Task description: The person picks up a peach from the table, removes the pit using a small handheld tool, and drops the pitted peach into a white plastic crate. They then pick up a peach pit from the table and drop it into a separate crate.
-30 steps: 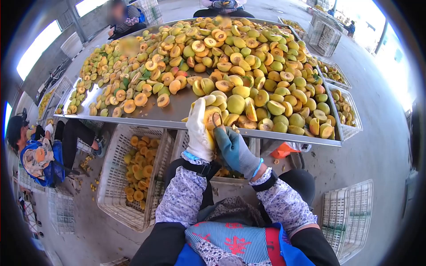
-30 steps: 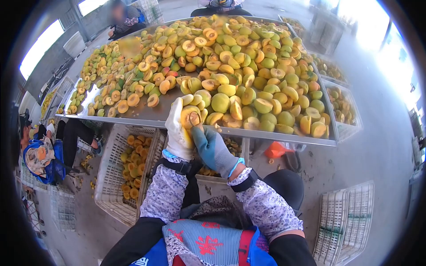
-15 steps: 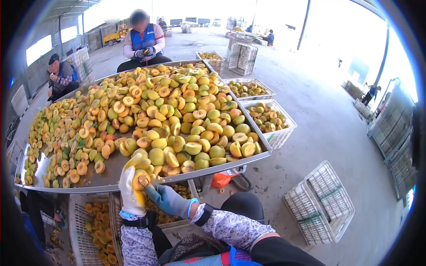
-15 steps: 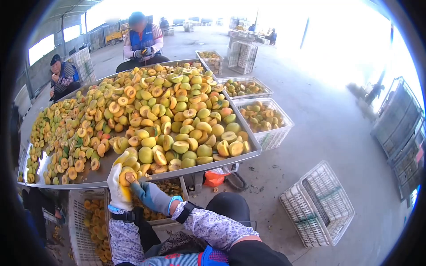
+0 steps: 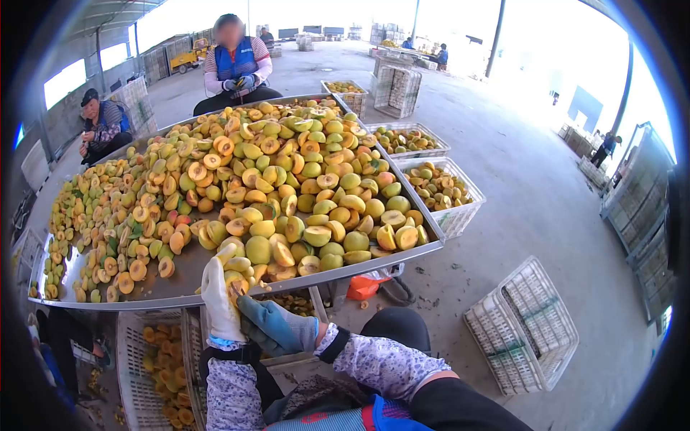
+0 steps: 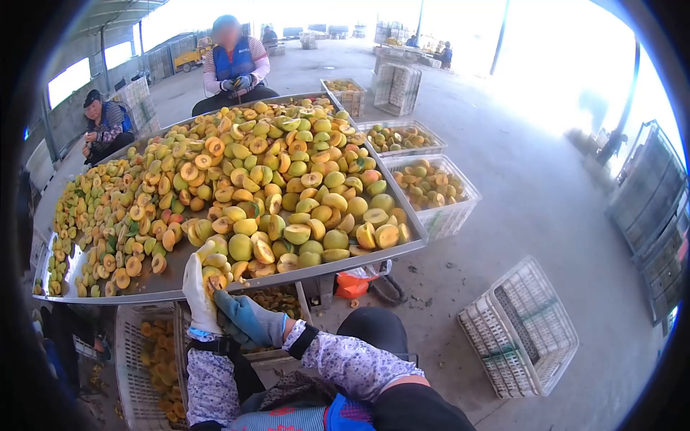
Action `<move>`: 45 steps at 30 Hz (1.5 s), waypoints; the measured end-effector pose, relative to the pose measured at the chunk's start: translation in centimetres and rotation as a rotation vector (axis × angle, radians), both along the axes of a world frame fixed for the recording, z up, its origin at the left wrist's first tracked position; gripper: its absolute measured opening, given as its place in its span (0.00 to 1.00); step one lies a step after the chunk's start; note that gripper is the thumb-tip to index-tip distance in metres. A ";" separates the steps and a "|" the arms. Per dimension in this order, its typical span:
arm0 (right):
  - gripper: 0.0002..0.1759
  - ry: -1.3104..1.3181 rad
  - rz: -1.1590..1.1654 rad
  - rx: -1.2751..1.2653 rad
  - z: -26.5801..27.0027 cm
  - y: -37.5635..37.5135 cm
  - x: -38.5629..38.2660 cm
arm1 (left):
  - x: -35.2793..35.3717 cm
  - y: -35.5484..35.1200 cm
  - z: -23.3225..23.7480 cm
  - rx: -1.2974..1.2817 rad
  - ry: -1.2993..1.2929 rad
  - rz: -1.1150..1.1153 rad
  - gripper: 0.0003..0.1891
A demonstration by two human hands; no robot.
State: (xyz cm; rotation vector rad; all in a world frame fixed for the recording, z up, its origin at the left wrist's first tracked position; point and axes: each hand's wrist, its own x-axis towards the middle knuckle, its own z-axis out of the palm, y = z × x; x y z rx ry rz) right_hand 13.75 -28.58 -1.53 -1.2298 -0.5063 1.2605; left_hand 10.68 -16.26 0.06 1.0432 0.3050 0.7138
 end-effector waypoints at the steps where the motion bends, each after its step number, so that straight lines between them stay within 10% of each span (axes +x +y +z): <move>1: 0.35 -0.043 -0.010 -0.004 -0.2 0.1 0.0 | 0.1 0.4 0.0 0.019 0.054 -0.023 0.22; 4: 0.36 -0.278 -0.175 0.106 -5.9 3.1 -0.1 | 0.3 1.7 -1.3 0.212 0.185 -0.021 0.20; 9: 0.33 0.044 0.045 -0.018 0.7 -1.2 -0.1 | -1.0 0.9 0.6 -0.020 0.073 -0.287 0.20; 23: 0.31 -0.260 -0.049 -0.159 -0.3 0.1 0.0 | -0.4 1.9 -0.4 0.139 0.105 -0.232 0.24; 27: 0.32 0.143 0.066 -0.077 0.5 -0.7 0.7 | -0.7 1.4 -0.1 0.013 0.049 -0.243 0.25; 31: 0.30 -0.216 -0.124 -0.028 0.0 -0.2 -0.7 | -0.2 1.9 -0.4 0.166 0.109 -0.302 0.28; 39: 0.29 0.307 0.081 0.036 1.0 -0.9 0.3 | -0.5 -0.3 -0.1 0.086 -0.027 -0.007 0.31; 45: 0.28 -0.084 0.017 0.004 0.1 0.3 -0.3 | -1.0 0.0 0.6 0.193 0.071 -0.007 0.32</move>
